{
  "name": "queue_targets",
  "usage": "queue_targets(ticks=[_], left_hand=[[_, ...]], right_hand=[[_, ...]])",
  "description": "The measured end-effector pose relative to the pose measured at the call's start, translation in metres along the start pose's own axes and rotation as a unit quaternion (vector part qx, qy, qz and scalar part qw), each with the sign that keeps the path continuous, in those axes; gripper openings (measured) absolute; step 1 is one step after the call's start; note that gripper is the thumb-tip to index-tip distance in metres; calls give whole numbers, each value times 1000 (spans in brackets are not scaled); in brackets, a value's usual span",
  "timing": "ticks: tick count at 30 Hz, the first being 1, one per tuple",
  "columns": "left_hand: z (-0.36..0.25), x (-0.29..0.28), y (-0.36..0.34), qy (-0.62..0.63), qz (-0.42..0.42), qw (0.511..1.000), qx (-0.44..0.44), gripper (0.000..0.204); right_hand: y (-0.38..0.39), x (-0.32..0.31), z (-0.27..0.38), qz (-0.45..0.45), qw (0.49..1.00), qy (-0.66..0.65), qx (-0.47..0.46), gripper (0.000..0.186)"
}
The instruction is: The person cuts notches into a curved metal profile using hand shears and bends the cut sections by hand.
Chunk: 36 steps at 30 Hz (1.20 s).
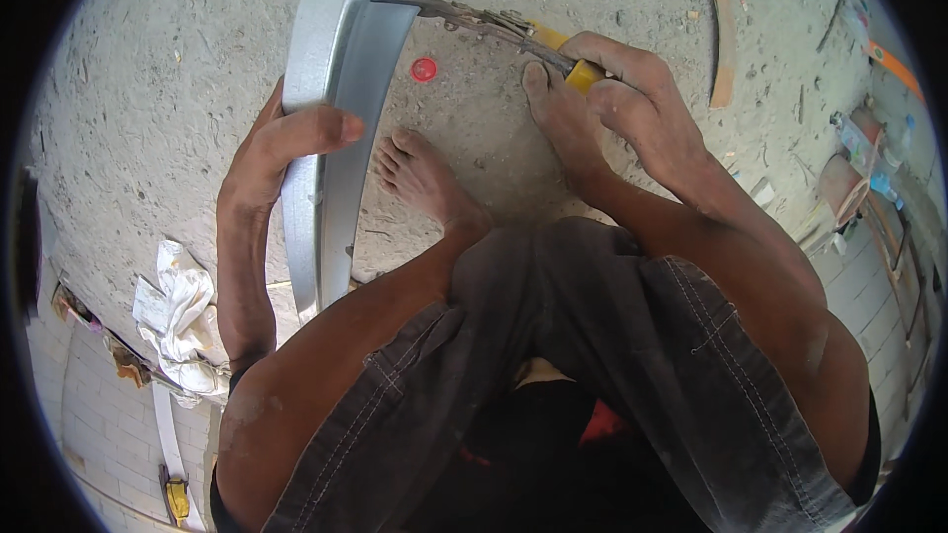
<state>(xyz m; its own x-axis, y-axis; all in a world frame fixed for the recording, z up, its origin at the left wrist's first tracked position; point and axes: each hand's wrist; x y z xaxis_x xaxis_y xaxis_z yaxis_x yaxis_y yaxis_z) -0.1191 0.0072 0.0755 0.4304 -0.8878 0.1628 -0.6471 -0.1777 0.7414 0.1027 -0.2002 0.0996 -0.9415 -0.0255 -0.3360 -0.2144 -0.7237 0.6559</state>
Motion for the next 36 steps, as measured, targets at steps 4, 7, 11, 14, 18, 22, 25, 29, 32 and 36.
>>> queue_targets(ticks=[4, 7, 11, 14, 18, 22, 25, 29, 32, 36], left_hand=[[8, 2, -6, -21, -39, 998, 38, 101], [2, 0, -5, -23, -3, 999, 28, 103], [6, -2, -13, -70, -30, 995, 63, 103], [11, 0, -16, -106, -52, 990, 76, 95], [12, 5, -13, -117, -53, 989, 77, 84], [11, 6, -16, -108, -34, 990, 81, 81], [9, 7, -13, -162, -56, 981, 86, 81], [7, 12, -9, -174, -72, 979, 80, 80], [0, 16, -9, -193, -76, 976, 62, 79], [-7, 25, -6, -214, -96, 971, 40, 79]], right_hand=[[-26, 12, -20, 6, 994, -102, 51, 37], [-41, 29, -32, -57, 997, -52, -17, 36], [-62, 35, -30, -72, 990, 98, -74, 38], [-74, 51, -51, -149, 953, 215, -155, 38], [-69, 52, -48, -153, 940, 272, -135, 38], [-74, 58, -64, -179, 921, 306, -161, 38], [-102, 59, -80, -215, 889, 308, -262, 39], [-104, 63, -84, -271, 876, 270, -294, 35], [-110, 66, -92, -245, 914, 114, -303, 34], [-114, 63, -104, -163, 934, 11, -318, 37]])
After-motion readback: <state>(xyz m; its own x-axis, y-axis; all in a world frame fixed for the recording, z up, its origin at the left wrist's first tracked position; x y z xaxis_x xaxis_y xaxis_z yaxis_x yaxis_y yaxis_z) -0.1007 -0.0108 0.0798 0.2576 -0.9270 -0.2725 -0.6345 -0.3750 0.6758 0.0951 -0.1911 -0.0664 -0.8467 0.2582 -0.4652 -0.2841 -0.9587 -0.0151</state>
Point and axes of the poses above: each hand's wrist, its own y-axis away from the middle knuckle, its own x-axis out of the palm, z = x × y, and after that the axes turned 9 degrees about y, right-handed
